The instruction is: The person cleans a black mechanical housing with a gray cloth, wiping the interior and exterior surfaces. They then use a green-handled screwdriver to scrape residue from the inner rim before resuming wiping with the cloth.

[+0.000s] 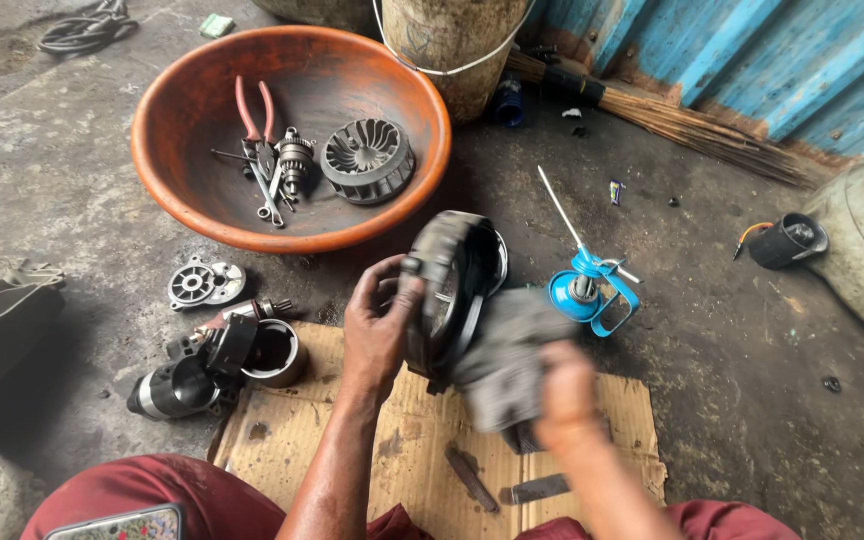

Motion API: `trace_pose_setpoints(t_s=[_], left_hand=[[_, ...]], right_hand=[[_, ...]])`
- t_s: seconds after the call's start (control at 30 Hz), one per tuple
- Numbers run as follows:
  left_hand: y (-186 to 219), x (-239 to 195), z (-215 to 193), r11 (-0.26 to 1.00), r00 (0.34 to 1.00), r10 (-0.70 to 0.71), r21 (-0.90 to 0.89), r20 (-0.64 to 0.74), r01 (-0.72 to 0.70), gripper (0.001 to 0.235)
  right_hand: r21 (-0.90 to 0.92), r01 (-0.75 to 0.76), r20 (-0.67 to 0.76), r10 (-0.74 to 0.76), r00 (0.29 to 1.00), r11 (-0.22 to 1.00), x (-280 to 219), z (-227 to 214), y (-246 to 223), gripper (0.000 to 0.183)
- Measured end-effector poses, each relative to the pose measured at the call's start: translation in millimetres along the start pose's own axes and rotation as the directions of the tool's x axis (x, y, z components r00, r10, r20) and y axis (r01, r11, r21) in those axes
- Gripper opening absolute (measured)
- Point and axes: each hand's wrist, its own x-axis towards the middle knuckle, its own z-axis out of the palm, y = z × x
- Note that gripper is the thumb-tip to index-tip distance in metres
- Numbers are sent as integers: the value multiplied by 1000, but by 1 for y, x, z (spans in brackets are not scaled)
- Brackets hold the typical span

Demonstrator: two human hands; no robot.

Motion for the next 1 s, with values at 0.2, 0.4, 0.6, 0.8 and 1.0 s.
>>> trace_pose_setpoints(t_s=[0.2,0.4,0.6,0.8,1.0], left_hand=[[-6,9,-20,880,929,-277,-454,-246,141,41],[-19,7,-27,880,878,-390,-392,-275,268,64],[-23,17,-33,983,921,-119,86,-370,161,74],[17,13,-41,827,889,-458,-376,-19,418,46],[27,1,-21,754,764,-634,-127,118,645,41]], right_hand=[[213,81,-18,-79,997,974,-5,-53,-114,38],[-940,-4,-123,-327,937,341,20,-72,-88,57],[-993,-87,-110,-350,930,80,31,-86,-96,65],[-608,15,-219,-185,958,794,4,-89,-141,50],[-648,316,470,37,882,693,-26,-50,-113,44]])
